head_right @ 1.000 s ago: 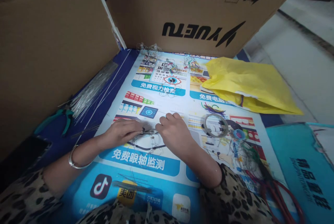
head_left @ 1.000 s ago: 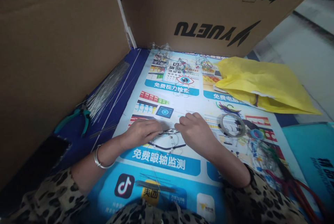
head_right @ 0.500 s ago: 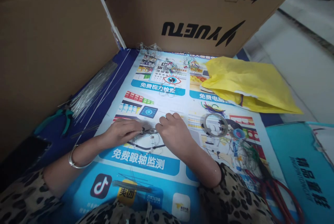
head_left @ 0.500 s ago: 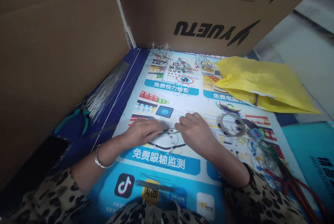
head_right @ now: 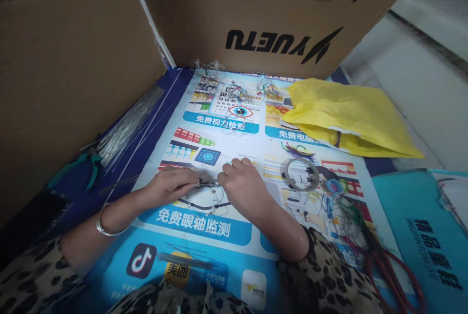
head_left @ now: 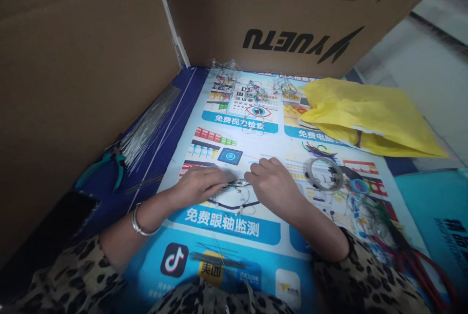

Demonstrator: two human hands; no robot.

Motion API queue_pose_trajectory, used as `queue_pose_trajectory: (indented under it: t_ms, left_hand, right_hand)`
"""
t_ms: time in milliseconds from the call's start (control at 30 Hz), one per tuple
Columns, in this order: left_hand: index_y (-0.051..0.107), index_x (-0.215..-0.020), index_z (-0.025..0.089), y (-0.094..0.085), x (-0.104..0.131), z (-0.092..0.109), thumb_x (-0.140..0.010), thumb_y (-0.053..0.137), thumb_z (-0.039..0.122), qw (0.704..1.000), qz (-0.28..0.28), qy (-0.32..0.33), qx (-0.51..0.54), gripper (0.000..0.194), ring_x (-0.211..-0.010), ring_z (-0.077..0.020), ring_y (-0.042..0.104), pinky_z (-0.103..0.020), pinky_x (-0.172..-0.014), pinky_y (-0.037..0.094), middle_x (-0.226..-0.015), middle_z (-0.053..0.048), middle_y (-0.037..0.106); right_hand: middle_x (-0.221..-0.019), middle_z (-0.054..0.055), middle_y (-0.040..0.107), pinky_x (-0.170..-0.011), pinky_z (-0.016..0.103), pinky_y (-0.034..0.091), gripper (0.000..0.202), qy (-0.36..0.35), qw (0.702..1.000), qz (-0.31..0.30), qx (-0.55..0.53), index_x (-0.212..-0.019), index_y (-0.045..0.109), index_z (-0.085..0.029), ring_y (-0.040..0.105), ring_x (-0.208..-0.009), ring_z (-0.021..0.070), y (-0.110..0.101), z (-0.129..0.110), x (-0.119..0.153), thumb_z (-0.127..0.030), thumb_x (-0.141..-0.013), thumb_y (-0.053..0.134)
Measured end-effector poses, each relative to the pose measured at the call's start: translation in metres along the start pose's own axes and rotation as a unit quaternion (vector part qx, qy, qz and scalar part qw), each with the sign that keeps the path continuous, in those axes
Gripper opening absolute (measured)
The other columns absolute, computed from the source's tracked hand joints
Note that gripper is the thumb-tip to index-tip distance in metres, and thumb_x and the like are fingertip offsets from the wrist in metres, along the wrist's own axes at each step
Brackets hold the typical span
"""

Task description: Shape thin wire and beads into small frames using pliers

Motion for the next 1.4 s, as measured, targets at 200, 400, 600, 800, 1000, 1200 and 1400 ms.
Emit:
queue_pose_trajectory:
  t_ms: [200,400,600,800,1000,1200,1400]
  left_hand:
    - [0.06,-0.087,0.016,-0.002,-0.002,0.003,-0.089,0.048,0.02,1.0,0.007,0.006,-0.011,0.013,-0.069,-0.0117,0.061,-0.023,-0.06,0.048,-0.077,-0.003,0.066]
    - [0.06,-0.086,0.016,-0.002,-0.002,0.003,-0.09,0.046,0.02,1.0,0.006,0.01,-0.019,0.015,-0.069,-0.0118,0.061,-0.023,-0.06,0.049,-0.077,-0.003,0.066]
    - [0.06,-0.087,0.017,-0.001,-0.001,0.004,-0.09,0.047,0.022,0.999,0.015,0.018,-0.034,0.014,-0.068,-0.0112,0.061,-0.023,-0.06,0.048,-0.075,-0.002,0.066]
    - [0.061,-0.089,0.017,0.0,-0.001,0.003,-0.089,0.047,0.022,0.999,0.019,0.014,-0.04,0.014,-0.067,-0.0108,0.06,-0.023,-0.06,0.048,-0.075,-0.002,0.066]
    - [0.061,-0.085,0.018,0.0,-0.001,0.005,-0.089,0.048,0.021,0.999,0.012,0.011,-0.04,0.014,-0.067,-0.0107,0.06,-0.023,-0.059,0.048,-0.073,-0.002,0.065]
    - [0.06,-0.08,0.017,-0.002,-0.002,0.007,-0.087,0.047,0.018,0.999,0.015,0.015,-0.036,0.014,-0.066,-0.0105,0.06,-0.022,-0.06,0.048,-0.071,-0.002,0.065]
    - [0.058,-0.08,0.017,-0.002,0.001,0.006,-0.084,0.048,0.014,0.998,0.025,0.024,-0.043,0.012,-0.066,-0.0108,0.061,-0.022,-0.06,0.048,-0.072,-0.001,0.065]
  right_hand:
    - [-0.072,0.003,0.055,-0.066,0.033,0.021,0.015,-0.002,1.0,-0.003,0.009,-0.07,0.054,-0.019,0.039,-0.072,0.0184,0.0,-0.002,-0.001,-0.01,-0.081,0.052]
    - [-0.072,0.004,0.056,-0.065,0.033,0.02,0.013,-0.008,1.0,-0.005,0.013,-0.07,0.056,-0.018,0.04,-0.071,0.018,-0.001,-0.003,-0.001,-0.01,-0.08,0.053]
    - [-0.072,0.003,0.056,-0.065,0.032,0.02,0.014,-0.012,1.0,-0.001,0.02,-0.071,0.056,-0.018,0.041,-0.071,0.018,-0.001,-0.004,0.0,-0.009,-0.081,0.052]
    - [-0.071,0.003,0.056,-0.064,0.032,0.019,0.014,-0.016,1.0,-0.003,0.021,-0.07,0.056,-0.018,0.041,-0.07,0.0177,-0.002,-0.004,0.0,-0.009,-0.08,0.052]
    - [-0.071,0.003,0.056,-0.065,0.032,0.02,0.014,-0.012,1.0,-0.009,0.021,-0.07,0.056,-0.018,0.041,-0.071,0.018,-0.002,-0.005,-0.001,-0.01,-0.08,0.052]
    - [-0.074,0.005,0.056,-0.066,0.032,0.02,0.015,0.03,0.999,0.003,0.02,-0.074,0.06,-0.018,0.041,-0.077,0.0185,0.001,0.005,0.005,-0.011,-0.082,0.05]
    - [-0.079,0.005,0.058,-0.067,0.033,0.021,0.016,0.104,0.994,-0.029,0.031,-0.081,0.063,-0.018,0.043,-0.08,0.0197,-0.003,0.016,0.026,-0.008,-0.077,0.051]
Point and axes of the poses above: each hand's wrist, its own x-axis away from the middle knuckle, its own y-axis out of the palm, z = x × y, the point moved 4 cm from there along -x, towards the middle knuckle
